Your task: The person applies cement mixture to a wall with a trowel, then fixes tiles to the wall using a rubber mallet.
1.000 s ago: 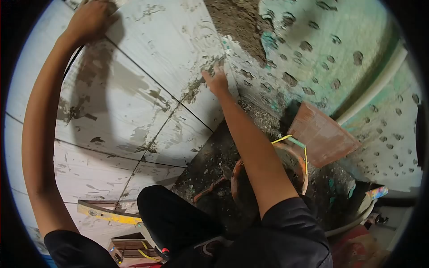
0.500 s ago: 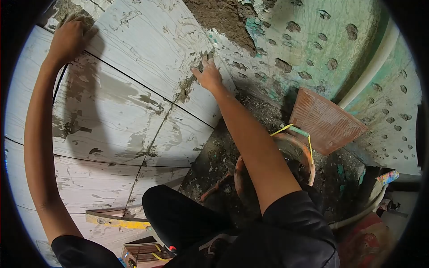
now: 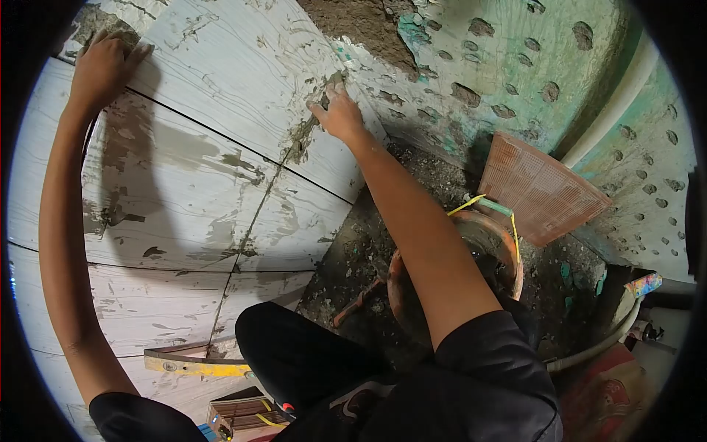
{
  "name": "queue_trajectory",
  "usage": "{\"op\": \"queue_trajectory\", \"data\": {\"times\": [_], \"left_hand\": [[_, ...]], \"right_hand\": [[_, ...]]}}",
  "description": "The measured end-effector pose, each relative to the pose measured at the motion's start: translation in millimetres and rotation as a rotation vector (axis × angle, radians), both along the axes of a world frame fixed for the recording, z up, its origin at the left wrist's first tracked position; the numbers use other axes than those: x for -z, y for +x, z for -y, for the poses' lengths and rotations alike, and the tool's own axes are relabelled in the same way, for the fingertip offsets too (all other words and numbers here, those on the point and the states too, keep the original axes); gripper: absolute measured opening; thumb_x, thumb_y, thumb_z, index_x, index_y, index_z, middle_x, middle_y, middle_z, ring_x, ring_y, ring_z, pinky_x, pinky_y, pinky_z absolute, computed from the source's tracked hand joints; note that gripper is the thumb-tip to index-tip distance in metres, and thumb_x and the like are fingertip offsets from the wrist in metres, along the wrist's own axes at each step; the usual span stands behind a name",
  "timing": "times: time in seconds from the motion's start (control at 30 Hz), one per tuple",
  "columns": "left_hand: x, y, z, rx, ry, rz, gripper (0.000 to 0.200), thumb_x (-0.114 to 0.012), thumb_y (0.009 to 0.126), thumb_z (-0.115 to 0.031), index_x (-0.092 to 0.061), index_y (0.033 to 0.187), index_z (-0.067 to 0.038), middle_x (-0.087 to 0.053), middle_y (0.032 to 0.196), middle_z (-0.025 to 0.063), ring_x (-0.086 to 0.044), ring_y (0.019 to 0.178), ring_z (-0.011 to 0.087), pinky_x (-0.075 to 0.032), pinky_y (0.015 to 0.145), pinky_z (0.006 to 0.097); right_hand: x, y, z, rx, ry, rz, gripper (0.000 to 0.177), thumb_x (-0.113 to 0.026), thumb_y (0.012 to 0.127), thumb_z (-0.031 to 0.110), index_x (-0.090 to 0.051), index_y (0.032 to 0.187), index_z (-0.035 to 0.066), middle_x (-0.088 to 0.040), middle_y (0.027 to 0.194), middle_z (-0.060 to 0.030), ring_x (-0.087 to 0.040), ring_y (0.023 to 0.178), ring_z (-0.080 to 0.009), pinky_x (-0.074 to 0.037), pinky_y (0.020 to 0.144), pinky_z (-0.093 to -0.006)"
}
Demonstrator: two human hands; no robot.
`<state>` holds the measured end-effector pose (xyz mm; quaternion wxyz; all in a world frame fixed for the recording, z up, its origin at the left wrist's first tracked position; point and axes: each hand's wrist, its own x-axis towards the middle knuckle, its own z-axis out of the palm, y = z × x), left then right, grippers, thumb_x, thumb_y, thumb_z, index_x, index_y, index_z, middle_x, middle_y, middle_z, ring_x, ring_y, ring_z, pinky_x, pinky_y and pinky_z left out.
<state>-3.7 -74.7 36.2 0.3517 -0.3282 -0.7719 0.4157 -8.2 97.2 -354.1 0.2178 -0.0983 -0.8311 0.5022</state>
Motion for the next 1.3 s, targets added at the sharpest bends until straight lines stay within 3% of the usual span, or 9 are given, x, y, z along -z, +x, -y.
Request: {"op": "queue_trajectory", "data": {"times": [0.23, 0.3, 0.33, 0.37, 0.4, 0.5, 0.63, 0.9, 1.3], "left_hand": [[0.0, -2.6, -0.4, 0.184, -0.034, -0.044, 0.049, -0.052, 0.086, -0.045, -0.063, 0.07, 0.0, -0.064, 0.086, 0.016, -0.055, 0.098, 0.0322, -0.043, 0.083, 0.0448], [2.9, 18.7, -13.6, -0.065, 0.084, 0.024, 0.043, -0.057, 0.082, -0.044, -0.064, 0.071, -0.003, -0.063, 0.076, 0.0185, -0.061, 0.074, 0.0355, -0.047, 0.069, 0.0457], [1.0, 10.5, -6.9, 0.028, 0.047, -0.014, 0.041, -0.057, 0.082, -0.042, -0.065, 0.072, -0.003, -0.063, 0.077, 0.0193, -0.061, 0.076, 0.0353, -0.048, 0.07, 0.0455], [0.5, 11.0, -11.6, -0.086, 0.076, 0.015, 0.042, -0.056, 0.082, -0.043, -0.065, 0.072, -0.004, -0.064, 0.078, 0.0183, -0.06, 0.081, 0.0344, -0.047, 0.073, 0.045], [2.3, 1.7, -3.1, 0.108, 0.076, -0.037, 0.052, -0.054, 0.083, -0.047, -0.062, 0.063, 0.001, -0.062, 0.073, 0.0196, -0.058, 0.085, 0.0368, -0.042, 0.083, 0.0474], [-0.5, 15.4, -13.3, -0.097, 0.071, 0.037, 0.048, -0.054, 0.082, -0.047, -0.065, 0.068, -0.002, -0.064, 0.084, 0.0165, -0.053, 0.102, 0.0315, -0.037, 0.093, 0.0474], [-5.3, 27.2, -24.3, -0.205, 0.087, 0.07, 0.045, -0.058, 0.08, -0.047, -0.066, 0.082, -0.002, -0.065, 0.087, 0.0148, -0.053, 0.102, 0.0307, -0.038, 0.092, 0.046], [-16.2, 18.3, -33.7, -0.263, 0.035, 0.153, 0.047, -0.061, 0.077, -0.047, -0.066, 0.073, 0.0, -0.066, 0.081, 0.0171, -0.063, 0.08, 0.0354, -0.049, 0.072, 0.0417], [-10.1, 15.7, -29.9, -0.297, 0.014, 0.118, 0.045, -0.054, 0.083, -0.049, -0.067, 0.078, -0.006, -0.065, 0.088, 0.0134, -0.06, 0.094, 0.0315, -0.039, 0.089, 0.0515]], "right_hand": [[-2.1, 1.5, -3.8, -0.035, 0.033, 0.056, 0.073, -0.056, 0.082, 0.047, -0.036, 0.135, 0.0, -0.02, 0.148, -0.0147, -0.041, 0.124, -0.0337, -0.038, 0.098, -0.0421], [14.0, -7.8, -3.1, -0.029, 0.016, -0.122, 0.072, -0.06, 0.08, 0.044, -0.039, 0.133, 0.0, -0.017, 0.148, -0.0153, -0.038, 0.126, -0.035, -0.037, 0.099, -0.0442], [15.8, -10.7, -2.8, -0.03, 0.026, -0.118, 0.073, -0.062, 0.079, 0.043, -0.039, 0.132, -0.001, -0.018, 0.148, -0.0184, -0.037, 0.127, -0.0355, -0.037, 0.099, -0.044], [12.3, -7.6, -4.6, -0.04, 0.043, -0.098, 0.074, -0.062, 0.078, 0.044, -0.039, 0.132, -0.002, -0.019, 0.146, -0.0221, -0.036, 0.127, -0.0359, -0.036, 0.1, -0.0433], [16.3, -9.5, -5.3, -0.053, 0.04, -0.091, 0.075, -0.063, 0.078, 0.044, -0.039, 0.132, -0.002, -0.018, 0.146, -0.0227, -0.035, 0.127, -0.0362, -0.036, 0.1, -0.0424], [7.5, 0.0, -7.6, -0.077, 0.062, -0.028, 0.078, -0.065, 0.077, 0.044, -0.037, 0.133, -0.002, -0.016, 0.147, -0.0214, -0.034, 0.128, -0.0358, -0.038, 0.099, -0.0416], [11.0, -1.7, -3.6, -0.101, 0.084, -0.013, 0.084, -0.067, 0.075, 0.044, -0.032, 0.136, -0.002, -0.014, 0.147, -0.022, -0.035, 0.127, -0.0367, -0.039, 0.096, -0.0423], [17.8, -5.5, 1.5, -0.079, 0.084, -0.14, 0.093, -0.067, 0.073, 0.043, -0.021, 0.14, -0.002, -0.013, 0.147, -0.0232, -0.035, 0.126, -0.0398, -0.039, 0.096, -0.0441], [6.6, -1.7, -0.1, -0.098, 0.084, -0.035, 0.094, -0.067, 0.072, 0.046, -0.023, 0.139, -0.003, -0.017, 0.144, -0.0281, -0.037, 0.125, -0.0404, -0.039, 0.097, -0.0434]]}}
